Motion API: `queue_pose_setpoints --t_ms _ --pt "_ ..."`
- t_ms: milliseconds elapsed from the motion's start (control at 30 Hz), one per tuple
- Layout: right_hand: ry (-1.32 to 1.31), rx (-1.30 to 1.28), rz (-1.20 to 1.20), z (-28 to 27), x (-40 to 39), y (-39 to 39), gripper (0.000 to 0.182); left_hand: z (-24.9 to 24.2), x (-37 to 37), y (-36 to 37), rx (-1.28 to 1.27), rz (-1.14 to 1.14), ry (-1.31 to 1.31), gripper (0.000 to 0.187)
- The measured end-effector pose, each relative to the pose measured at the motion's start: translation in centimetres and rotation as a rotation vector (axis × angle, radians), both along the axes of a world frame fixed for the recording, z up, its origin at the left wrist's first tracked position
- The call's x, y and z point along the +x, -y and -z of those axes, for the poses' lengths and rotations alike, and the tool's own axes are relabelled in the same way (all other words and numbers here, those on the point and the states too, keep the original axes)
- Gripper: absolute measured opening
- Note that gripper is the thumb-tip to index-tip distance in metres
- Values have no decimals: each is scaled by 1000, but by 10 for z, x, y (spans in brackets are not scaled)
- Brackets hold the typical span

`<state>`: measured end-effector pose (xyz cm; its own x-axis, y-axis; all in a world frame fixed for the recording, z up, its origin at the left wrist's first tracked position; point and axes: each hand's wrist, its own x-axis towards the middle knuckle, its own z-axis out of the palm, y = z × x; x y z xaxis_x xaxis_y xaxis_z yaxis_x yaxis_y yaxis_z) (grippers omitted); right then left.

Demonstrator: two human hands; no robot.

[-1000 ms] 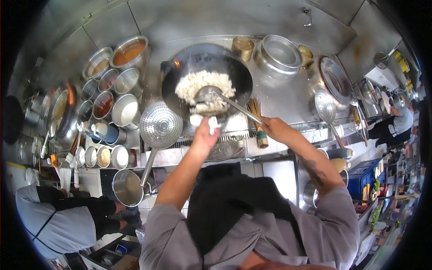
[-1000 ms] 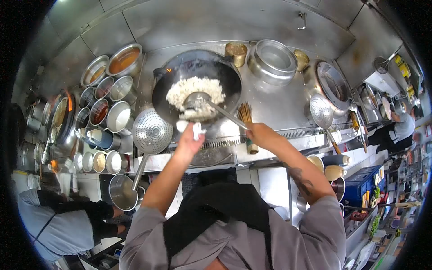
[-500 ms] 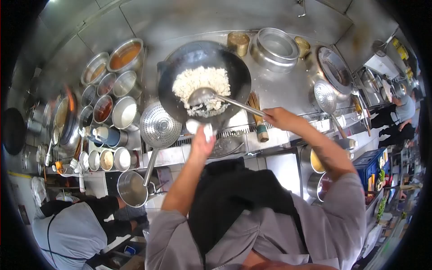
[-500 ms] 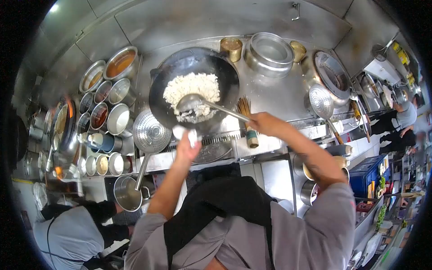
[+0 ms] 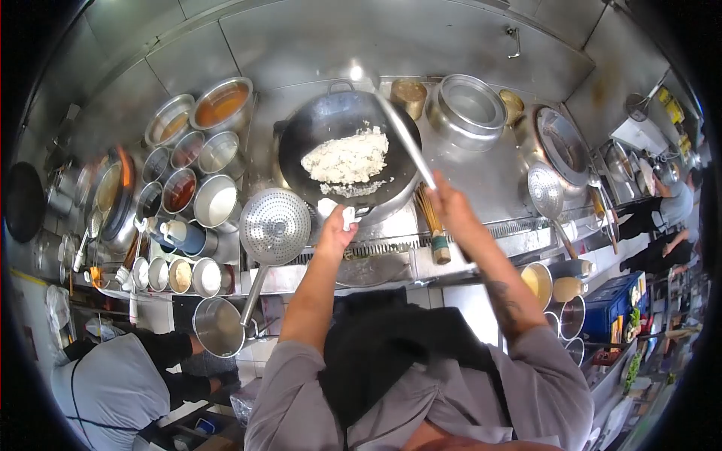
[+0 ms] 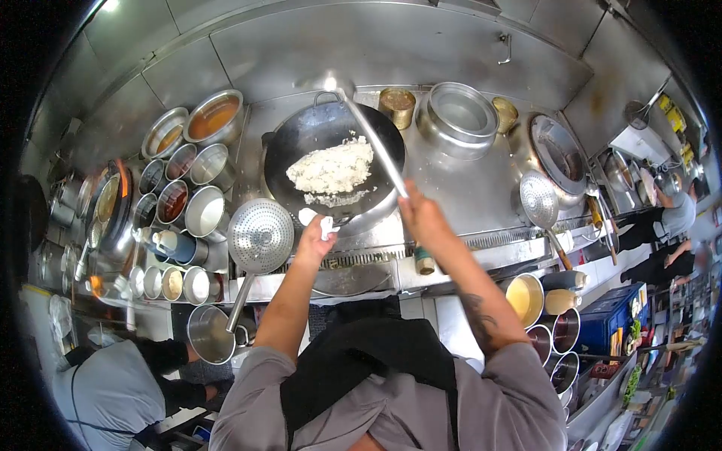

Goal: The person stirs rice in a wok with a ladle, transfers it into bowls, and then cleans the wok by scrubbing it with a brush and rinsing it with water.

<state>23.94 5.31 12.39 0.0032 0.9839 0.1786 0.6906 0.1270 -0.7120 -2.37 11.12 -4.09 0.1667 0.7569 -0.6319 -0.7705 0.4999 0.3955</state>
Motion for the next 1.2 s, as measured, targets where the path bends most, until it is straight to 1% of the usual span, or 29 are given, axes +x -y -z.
queue_pose_setpoints --t_ms 33,100,133,167,233,300,333,400,433,467,500,533,567,600,633,667,700,733,800,833,867,900,933,1000,1067,1133,1167,1200 --pt "5 -3 -1 20 1 -4 39 2 2 2 10 8 4 7" --pt "310 -157 -181 47 4 -1 38 5 2 4 18 11 21 6" --pt "277 -208 -240 37 10 8 38 -4 1 5 35 11 32 5" --pt "245 -256 -300 20 22 18 37 -14 4 6 -26 -2 -57 6" --pt "222 -233 -279 -19 38 40 37 -16 6 3 -40 -24 -47 8" --pt "288 -245 -226 -55 45 58 38 -17 6 5 -49 -11 -33 12" --pt "291 -244 -233 -56 43 60 38 -20 6 6 -49 -19 -31 12" --pt "408 -231 -168 -56 40 61 37 -29 6 7 -80 14 -52 10" --pt "494 -219 -197 -36 36 51 38 -23 6 6 -73 21 -68 12" --pt "536 -235 -223 4 35 33 39 -18 7 6 -78 30 -67 12" --pt "579 -253 -249 31 33 18 39 -12 8 5 -93 16 -63 13" --pt "579 -251 -247 31 29 9 39 -16 7 3 -100 -6 -62 15" --pt "444 -197 -298 28 22 -6 40 -19 7 6 -72 21 -61 21" --pt "305 -154 -353 27 14 -17 40 -26 3 13 -73 8 -63 21" --pt "299 -161 -354 23 8 -19 40 -31 2 22 -63 -1 -85 25" --pt "234 -34 -354 15 6 -25 40 -38 3 24 -43 -10 -101 29" --pt "167 88 -353 5 1 -28 40 -40 5 28 -8 6 -129 40" --pt "166 85 -356 -8 -10 -32 40 -43 6 29 -12 4 -130 40" --pt "97 -27 -284 -26 -40 -36 40 -44 7 31 -17 20 -95 48" --pt "97 -29 -286 -14 -46 -39 40 -44 10 29 -40 20 -112 50" --pt "217 -56 -275 5 -50 -45 39 -44 11 27 -39 21 -109 50" --pt "336 -82 -262 11 -53 -47 38 -44 12 26 -48 19 -117 50" --pt "338 -80 -262 12 -46 -46 38 -44 12 24 -56 15 -124 51" --pt "533 -249 -376 6 -17 -33 37 -41 10 22 -60 19 -103 48" --pt "573 -230 -432 -34 14 -13 38 -39 8 19 -65 28 -79 45" --pt "684 -242 -380 -76 29 11 41 -41 6 16 -65 52 -117 29" --pt "683 -245 -376 -89 31 22 41 -35 6 14 -66 57 -117 29" --pt "761 -291 -355 -99 32 30 42 -25 4 10 -51 91 -72 22"
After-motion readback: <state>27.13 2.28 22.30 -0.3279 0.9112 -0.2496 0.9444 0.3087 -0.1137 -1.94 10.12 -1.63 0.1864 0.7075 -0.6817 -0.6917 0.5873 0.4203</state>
